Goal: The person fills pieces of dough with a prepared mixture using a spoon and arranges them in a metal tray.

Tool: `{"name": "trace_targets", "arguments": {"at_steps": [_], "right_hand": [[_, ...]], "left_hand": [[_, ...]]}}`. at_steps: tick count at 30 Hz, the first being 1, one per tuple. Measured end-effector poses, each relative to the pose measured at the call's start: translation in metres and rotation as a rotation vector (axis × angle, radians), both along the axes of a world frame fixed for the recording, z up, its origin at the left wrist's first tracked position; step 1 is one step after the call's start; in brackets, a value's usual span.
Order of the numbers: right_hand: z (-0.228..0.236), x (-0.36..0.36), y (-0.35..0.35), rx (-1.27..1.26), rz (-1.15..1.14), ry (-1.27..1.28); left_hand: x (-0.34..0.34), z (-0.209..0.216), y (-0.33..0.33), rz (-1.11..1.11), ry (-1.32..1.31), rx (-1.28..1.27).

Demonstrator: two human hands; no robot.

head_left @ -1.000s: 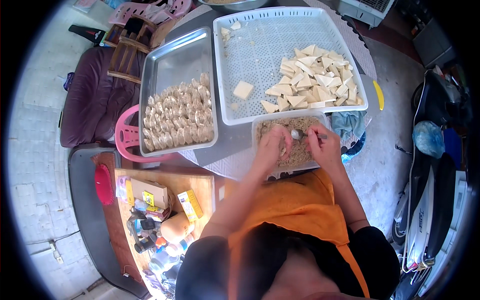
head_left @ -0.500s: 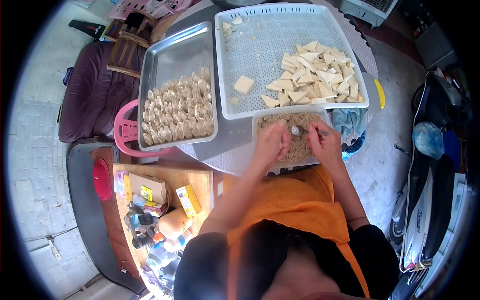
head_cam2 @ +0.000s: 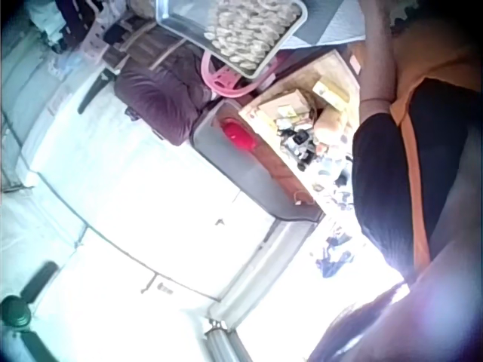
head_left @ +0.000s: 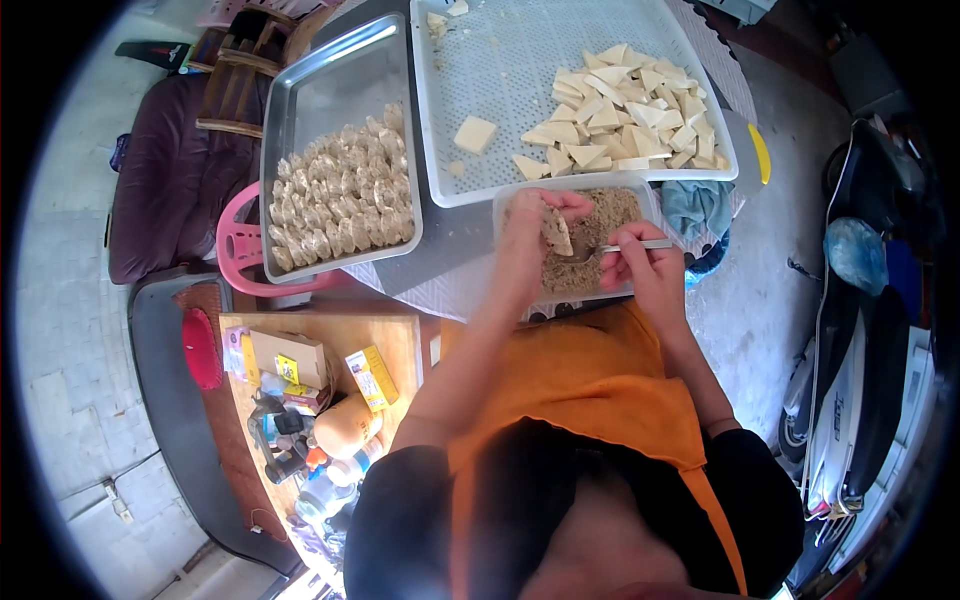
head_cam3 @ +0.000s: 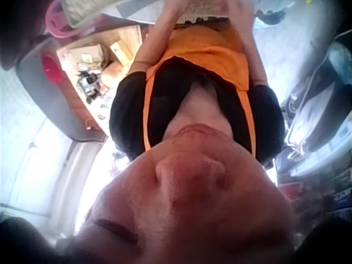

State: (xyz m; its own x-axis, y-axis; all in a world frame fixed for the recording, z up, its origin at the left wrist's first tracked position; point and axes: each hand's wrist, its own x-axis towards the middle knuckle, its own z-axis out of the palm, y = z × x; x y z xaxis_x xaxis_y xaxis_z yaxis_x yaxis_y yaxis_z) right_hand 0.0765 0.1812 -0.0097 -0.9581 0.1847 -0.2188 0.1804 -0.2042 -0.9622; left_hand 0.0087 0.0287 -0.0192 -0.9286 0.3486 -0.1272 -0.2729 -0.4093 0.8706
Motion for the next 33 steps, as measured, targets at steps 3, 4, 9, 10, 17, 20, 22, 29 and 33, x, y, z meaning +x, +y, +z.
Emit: {"name": "trace_targets", "arguments": {"at_steps": [3, 4, 9, 10, 17, 20, 22, 29, 33], "right_hand": [[0.008, -0.005, 0.003, -0.165, -0.080, -0.023], [0.008, -0.008, 0.006, -0.165, -0.077, -0.025], [0.009, -0.015, 0.027, -0.063, -0.178, 0.080], [0.009, -0.016, 0.028, -0.050, -0.168, 0.105], [0.000, -0.016, 0.027, 0.014, -0.196, 0.125], [-0.005, -0.014, 0.026, 0.056, -0.168, 0.107], [-0.005, -0.015, 0.022, 0.060, -0.145, 0.085], [-0.009, -0.015, 0.011, 0.164, -0.107, 0.095], [-0.010, -0.014, 0.005, 0.308, -0.065, 0.120]], "left_hand": [[-0.002, 0.002, -0.006, -0.086, 0.205, -0.235], [-0.002, 0.003, -0.008, -0.104, 0.292, -0.325], [-0.005, 0.005, -0.015, -0.123, 0.101, -0.153], [-0.004, 0.005, -0.015, -0.156, 0.026, -0.182], [-0.004, 0.007, -0.011, -0.148, -0.022, -0.216], [-0.003, 0.002, -0.009, -0.155, -0.072, -0.108], [0.000, 0.006, -0.004, -0.044, -0.163, -0.010], [0.006, -0.005, -0.007, -0.134, -0.236, 0.093], [0.007, -0.001, -0.007, -0.085, -0.225, -0.103]]}}
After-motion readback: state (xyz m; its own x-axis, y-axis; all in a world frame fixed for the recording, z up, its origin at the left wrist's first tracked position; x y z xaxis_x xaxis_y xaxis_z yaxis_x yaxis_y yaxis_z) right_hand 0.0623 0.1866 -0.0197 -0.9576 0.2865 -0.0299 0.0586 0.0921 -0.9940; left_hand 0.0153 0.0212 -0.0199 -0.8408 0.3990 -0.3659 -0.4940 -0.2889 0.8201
